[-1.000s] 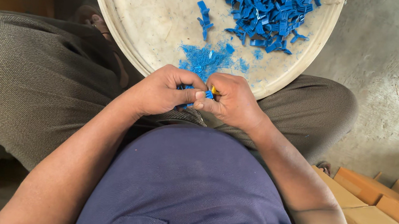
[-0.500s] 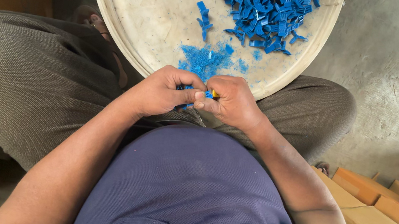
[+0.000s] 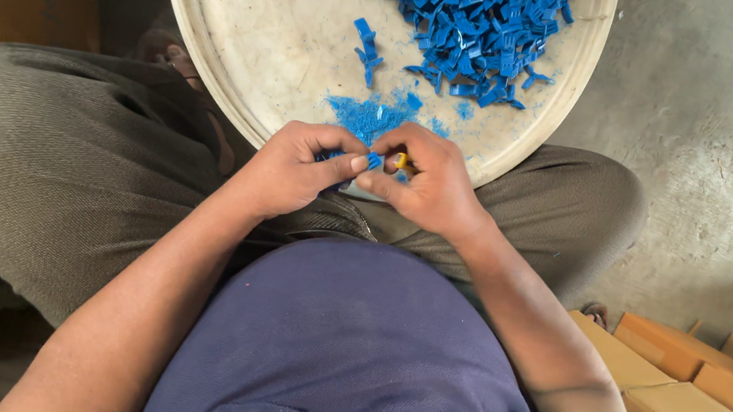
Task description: The person sits on the floor and uses a small yellow knife to cut blue plastic strips into smaller pieces. The cut pieces fall into a white basin placed on their lap.
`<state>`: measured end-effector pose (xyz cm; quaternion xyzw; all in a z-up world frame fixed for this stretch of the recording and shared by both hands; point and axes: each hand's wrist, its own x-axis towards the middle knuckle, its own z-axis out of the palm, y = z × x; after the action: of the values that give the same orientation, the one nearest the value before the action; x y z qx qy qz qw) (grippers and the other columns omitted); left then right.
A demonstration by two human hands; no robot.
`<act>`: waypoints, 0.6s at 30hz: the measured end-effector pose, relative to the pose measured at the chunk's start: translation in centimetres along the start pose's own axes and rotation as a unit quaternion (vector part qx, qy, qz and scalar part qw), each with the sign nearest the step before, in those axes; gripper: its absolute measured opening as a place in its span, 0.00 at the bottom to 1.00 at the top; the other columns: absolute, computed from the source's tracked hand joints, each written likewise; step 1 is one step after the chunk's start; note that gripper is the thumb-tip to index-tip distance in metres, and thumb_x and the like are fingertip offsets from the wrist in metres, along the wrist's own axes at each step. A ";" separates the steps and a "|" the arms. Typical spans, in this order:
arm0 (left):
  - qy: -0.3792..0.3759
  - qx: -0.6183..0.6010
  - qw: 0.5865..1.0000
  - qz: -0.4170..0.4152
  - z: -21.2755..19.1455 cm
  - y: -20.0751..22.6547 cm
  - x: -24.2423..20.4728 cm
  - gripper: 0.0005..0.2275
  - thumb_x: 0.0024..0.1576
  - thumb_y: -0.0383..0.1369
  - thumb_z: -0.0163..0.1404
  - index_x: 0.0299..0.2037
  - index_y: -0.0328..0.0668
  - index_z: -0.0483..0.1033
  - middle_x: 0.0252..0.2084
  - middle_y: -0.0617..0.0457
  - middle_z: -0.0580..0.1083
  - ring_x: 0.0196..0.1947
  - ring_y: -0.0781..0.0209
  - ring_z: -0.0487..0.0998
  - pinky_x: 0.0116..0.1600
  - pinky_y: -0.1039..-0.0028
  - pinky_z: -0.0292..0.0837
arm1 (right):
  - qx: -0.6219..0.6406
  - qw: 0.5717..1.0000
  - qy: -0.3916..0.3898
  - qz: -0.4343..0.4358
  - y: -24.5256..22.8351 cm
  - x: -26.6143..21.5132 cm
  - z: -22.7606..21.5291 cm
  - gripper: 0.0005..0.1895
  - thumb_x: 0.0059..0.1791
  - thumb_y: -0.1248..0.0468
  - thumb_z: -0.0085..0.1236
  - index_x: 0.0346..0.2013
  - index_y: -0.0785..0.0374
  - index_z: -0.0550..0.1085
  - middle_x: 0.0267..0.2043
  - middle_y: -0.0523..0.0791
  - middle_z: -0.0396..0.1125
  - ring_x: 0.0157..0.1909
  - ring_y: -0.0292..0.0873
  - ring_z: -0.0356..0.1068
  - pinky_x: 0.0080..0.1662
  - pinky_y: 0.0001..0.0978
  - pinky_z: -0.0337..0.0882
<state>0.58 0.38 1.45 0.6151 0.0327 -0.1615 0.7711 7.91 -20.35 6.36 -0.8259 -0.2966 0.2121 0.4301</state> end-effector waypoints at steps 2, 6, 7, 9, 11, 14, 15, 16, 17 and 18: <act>0.023 0.011 0.999 0.025 0.0 0.0 0.1 0.06 0.62 0.30 0.55 0.40 0.35 0.81 0.30 0.60 0.76 0.32 0.75 0.72 0.38 0.80 0.70 | 0.013 0.999 0.009 -0.032 -0.1 0.3 -0.2 0.13 0.48 0.61 0.70 0.39 0.64 0.75 0.34 0.45 0.71 0.34 0.39 0.72 0.37 0.30 0.70; 0.053 0.031 0.998 0.001 0.1 0.0 0.2 0.07 0.61 0.31 0.55 0.40 0.35 0.81 0.28 0.58 0.76 0.29 0.73 0.72 0.35 0.79 0.71 | 0.007 0.999 0.017 -0.046 0.4 0.3 -0.1 0.11 0.49 0.64 0.67 0.41 0.66 0.76 0.38 0.46 0.72 0.37 0.39 0.73 0.38 0.29 0.69; 0.060 0.049 0.997 0.027 0.2 0.1 0.1 0.06 0.61 0.31 0.55 0.40 0.35 0.81 0.29 0.58 0.77 0.30 0.74 0.74 0.37 0.80 0.71 | 0.011 0.999 0.017 -0.040 0.6 0.3 0.0 0.11 0.50 0.63 0.67 0.41 0.65 0.76 0.37 0.46 0.72 0.36 0.39 0.72 0.38 0.30 0.69; 0.073 0.084 0.991 0.079 0.3 0.2 0.0 0.06 0.61 0.30 0.55 0.41 0.35 0.81 0.31 0.59 0.78 0.33 0.74 0.76 0.40 0.81 0.73 | 0.018 0.999 0.016 -0.028 1.2 0.3 0.2 0.10 0.50 0.63 0.67 0.41 0.65 0.77 0.37 0.45 0.72 0.35 0.38 0.70 0.37 0.30 0.68; 0.086 0.080 0.988 0.098 0.5 0.2 -0.1 0.07 0.62 0.31 0.55 0.43 0.34 0.81 0.32 0.58 0.79 0.34 0.74 0.76 0.41 0.81 0.73 | 0.044 0.998 0.026 -0.024 1.9 0.0 0.5 0.09 0.52 0.63 0.66 0.42 0.65 0.77 0.37 0.44 0.72 0.36 0.36 0.69 0.38 0.29 0.68; 0.104 -0.069 0.992 0.013 0.7 0.1 0.0 0.09 0.63 0.33 0.52 0.48 0.37 0.79 0.31 0.58 0.76 0.29 0.73 0.73 0.35 0.80 0.71 | 0.171 0.984 0.028 0.048 3.0 -0.3 0.8 0.08 0.53 0.65 0.65 0.43 0.66 0.77 0.35 0.40 0.69 0.35 0.31 0.63 0.37 0.26 0.64; 0.108 -0.141 0.984 -0.034 0.6 0.1 0.1 0.11 0.63 0.34 0.51 0.50 0.38 0.79 0.30 0.58 0.75 0.26 0.73 0.72 0.32 0.80 0.70 | 0.227 0.970 0.027 0.083 3.3 -0.2 0.8 0.07 0.53 0.66 0.65 0.44 0.66 0.77 0.35 0.39 0.68 0.34 0.28 0.60 0.37 0.24 0.61; 0.079 -0.170 0.982 -0.038 0.6 0.0 0.1 0.11 0.64 0.35 0.50 0.51 0.37 0.79 0.31 0.57 0.75 0.27 0.72 0.72 0.32 0.80 0.70 | 0.266 0.958 0.030 0.104 3.5 -0.3 0.8 0.07 0.53 0.66 0.64 0.44 0.66 0.77 0.33 0.38 0.68 0.32 0.28 0.61 0.35 0.24 0.61; 0.050 -0.199 0.978 -0.042 0.7 -0.1 0.1 0.12 0.64 0.35 0.50 0.51 0.36 0.79 0.31 0.57 0.75 0.28 0.72 0.73 0.33 0.80 0.71 | 0.305 0.943 0.033 0.126 3.6 -0.2 0.9 0.07 0.53 0.66 0.64 0.43 0.66 0.77 0.31 0.38 0.68 0.30 0.28 0.61 0.33 0.23 0.61; 0.021 -0.227 0.972 -0.046 0.7 -0.2 0.0 0.12 0.64 0.35 0.50 0.52 0.36 0.78 0.32 0.56 0.75 0.29 0.72 0.73 0.34 0.80 0.71 | 0.344 0.927 0.035 0.148 3.5 -0.1 1.0 0.08 0.52 0.66 0.63 0.43 0.66 0.76 0.30 0.38 0.69 0.28 0.28 0.62 0.31 0.23 0.61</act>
<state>0.41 -0.30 1.46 0.4247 0.1131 -0.1725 0.8815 8.31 -21.46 2.87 -0.6687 -0.0642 0.3329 0.6617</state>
